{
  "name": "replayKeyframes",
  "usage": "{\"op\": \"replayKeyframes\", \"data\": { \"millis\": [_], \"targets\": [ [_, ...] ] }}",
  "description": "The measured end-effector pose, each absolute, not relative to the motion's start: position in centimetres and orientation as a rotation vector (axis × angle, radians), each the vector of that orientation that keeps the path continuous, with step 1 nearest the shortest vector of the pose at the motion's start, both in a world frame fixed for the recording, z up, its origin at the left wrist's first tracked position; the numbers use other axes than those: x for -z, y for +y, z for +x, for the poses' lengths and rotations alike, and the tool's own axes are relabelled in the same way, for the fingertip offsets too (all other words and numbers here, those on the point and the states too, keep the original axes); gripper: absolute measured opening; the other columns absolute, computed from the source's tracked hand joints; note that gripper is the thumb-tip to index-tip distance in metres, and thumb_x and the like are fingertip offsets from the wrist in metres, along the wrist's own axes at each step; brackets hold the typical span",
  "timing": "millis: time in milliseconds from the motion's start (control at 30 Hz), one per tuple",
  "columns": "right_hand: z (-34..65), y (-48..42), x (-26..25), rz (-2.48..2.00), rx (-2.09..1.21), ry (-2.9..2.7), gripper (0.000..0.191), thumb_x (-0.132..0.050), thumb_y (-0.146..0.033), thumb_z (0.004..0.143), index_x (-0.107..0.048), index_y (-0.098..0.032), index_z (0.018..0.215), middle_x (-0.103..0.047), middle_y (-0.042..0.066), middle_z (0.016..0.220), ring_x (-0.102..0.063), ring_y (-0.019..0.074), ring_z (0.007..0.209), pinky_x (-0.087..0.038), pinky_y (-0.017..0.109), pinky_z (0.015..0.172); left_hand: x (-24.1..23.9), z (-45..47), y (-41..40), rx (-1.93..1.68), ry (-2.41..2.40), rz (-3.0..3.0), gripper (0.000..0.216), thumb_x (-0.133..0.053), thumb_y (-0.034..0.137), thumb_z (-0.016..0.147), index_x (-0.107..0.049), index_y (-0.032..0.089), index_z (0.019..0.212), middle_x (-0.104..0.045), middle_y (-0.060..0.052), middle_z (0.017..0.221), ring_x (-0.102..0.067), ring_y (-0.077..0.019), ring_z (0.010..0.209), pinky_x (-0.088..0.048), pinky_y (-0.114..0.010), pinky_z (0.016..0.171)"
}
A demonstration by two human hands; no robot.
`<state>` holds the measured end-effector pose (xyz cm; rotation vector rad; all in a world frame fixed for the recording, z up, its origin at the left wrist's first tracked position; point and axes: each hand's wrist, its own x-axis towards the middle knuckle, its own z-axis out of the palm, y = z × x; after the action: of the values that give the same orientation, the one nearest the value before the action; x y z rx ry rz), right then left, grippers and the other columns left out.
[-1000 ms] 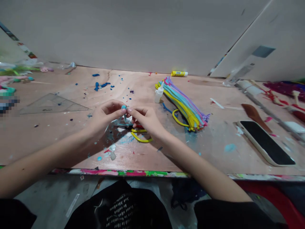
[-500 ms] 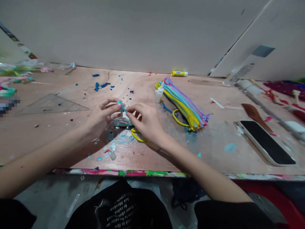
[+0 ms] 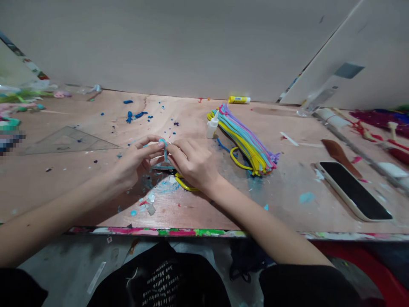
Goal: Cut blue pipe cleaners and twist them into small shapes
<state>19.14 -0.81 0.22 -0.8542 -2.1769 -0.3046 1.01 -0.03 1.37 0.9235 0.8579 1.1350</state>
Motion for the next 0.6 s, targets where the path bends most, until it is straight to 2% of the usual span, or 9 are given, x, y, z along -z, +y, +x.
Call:
{"op": "replayKeyframes", "data": {
  "millis": [267, 467, 600],
  "targets": [
    [19.26, -0.89, 0.19, -0.873, 0.426, -2.144, 0.02, -0.054, -0.035, 0.099, -0.066, -0.02, 0.101, -0.073, 0.009, 0.095, -0.065, 0.0234, 0.088, -0.049, 0.035, 0.076, -1.24, 1.38, -0.36, -1.121, 0.872, 0.867, 0.022, -0.084, 0.02, 0.068, -0.067, 0.02, 0.081, -0.07, 0.002, 0.077, -0.066, -0.0118, 0.072, -0.053, -0.024, 0.069],
    [19.06, -1.07, 0.1, -0.873, 0.454, -2.137, 0.027, -0.055, -0.043, 0.097, -0.065, -0.019, 0.103, -0.072, 0.009, 0.09, -0.064, 0.0241, 0.083, -0.048, 0.035, 0.073, -1.49, 1.55, -0.49, -1.127, 0.877, 0.871, 0.022, -0.084, 0.019, 0.069, -0.066, 0.02, 0.081, -0.068, 0.003, 0.071, -0.062, -0.0096, 0.064, -0.053, -0.023, 0.065],
    [18.89, -1.15, 0.04, -0.814, 0.465, -2.104, 0.024, -0.055, -0.037, 0.098, -0.065, -0.016, 0.104, -0.072, 0.01, 0.087, -0.064, 0.0232, 0.08, -0.048, 0.035, 0.071, -1.3, 1.37, -0.36, -1.14, 0.864, 0.869, 0.022, -0.084, 0.02, 0.069, -0.066, 0.02, 0.081, -0.068, 0.003, 0.073, -0.064, -0.0098, 0.069, -0.053, -0.022, 0.067]
  ]
}}
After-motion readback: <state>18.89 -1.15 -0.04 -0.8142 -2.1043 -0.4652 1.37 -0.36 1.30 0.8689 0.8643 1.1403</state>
